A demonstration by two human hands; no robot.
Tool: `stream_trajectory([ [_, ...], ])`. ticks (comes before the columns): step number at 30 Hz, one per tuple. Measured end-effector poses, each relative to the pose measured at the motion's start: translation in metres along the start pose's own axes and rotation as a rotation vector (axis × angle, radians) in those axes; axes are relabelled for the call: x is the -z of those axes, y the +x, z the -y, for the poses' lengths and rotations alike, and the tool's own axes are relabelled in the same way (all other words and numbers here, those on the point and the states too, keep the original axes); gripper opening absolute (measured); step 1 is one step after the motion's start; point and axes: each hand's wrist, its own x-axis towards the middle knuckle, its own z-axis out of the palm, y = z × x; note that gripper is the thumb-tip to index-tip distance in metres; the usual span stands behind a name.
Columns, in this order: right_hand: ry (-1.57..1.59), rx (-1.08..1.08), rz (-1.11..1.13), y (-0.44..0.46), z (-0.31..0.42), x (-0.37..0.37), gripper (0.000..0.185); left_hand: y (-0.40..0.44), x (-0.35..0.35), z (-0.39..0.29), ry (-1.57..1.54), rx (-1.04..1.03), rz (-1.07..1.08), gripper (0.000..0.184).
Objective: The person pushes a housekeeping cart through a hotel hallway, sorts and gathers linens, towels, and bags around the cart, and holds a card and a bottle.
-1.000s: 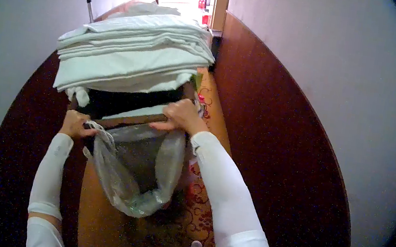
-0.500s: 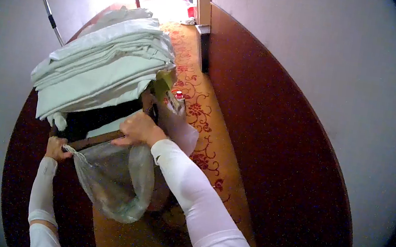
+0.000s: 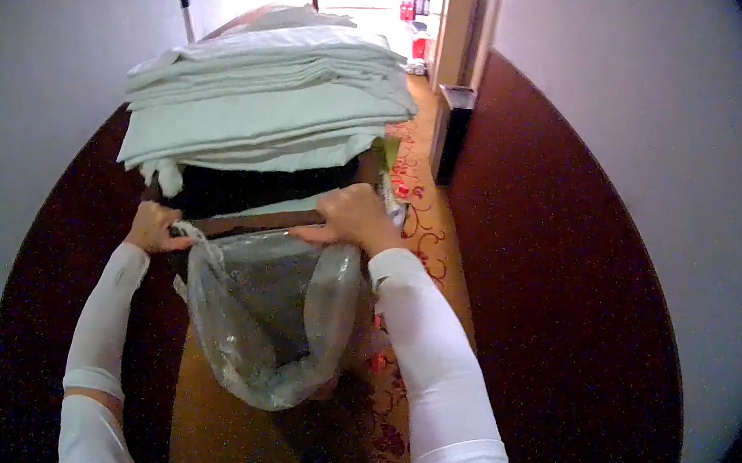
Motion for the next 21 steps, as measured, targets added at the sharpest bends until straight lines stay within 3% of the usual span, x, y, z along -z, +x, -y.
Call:
stream_trajectory([
  [10, -0.002, -0.003, 0.089, -0.003, -0.011, -0.002, 0.058, 0.007, 0.006, -0.012, -0.041, 0.064, 0.055, 0.058],
  [16, 0.012, 0.047, 0.03, -0.005, -0.01, 0.006, 0.057, 0.002, 0.009, -0.015, 0.02, 0.069, 0.063, 0.053],
  [18, 0.082, 0.027, -0.006, -0.008, -0.011, 0.025, 0.057, 0.006, 0.011, -0.019, 0.006, -0.038, -0.033, 0.054],
  [21, 0.172, 0.044, -0.023, -0.015, -0.021, 0.06, 0.058, 0.012, 0.032, -0.053, 0.006, 0.02, 0.01, 0.056],
])
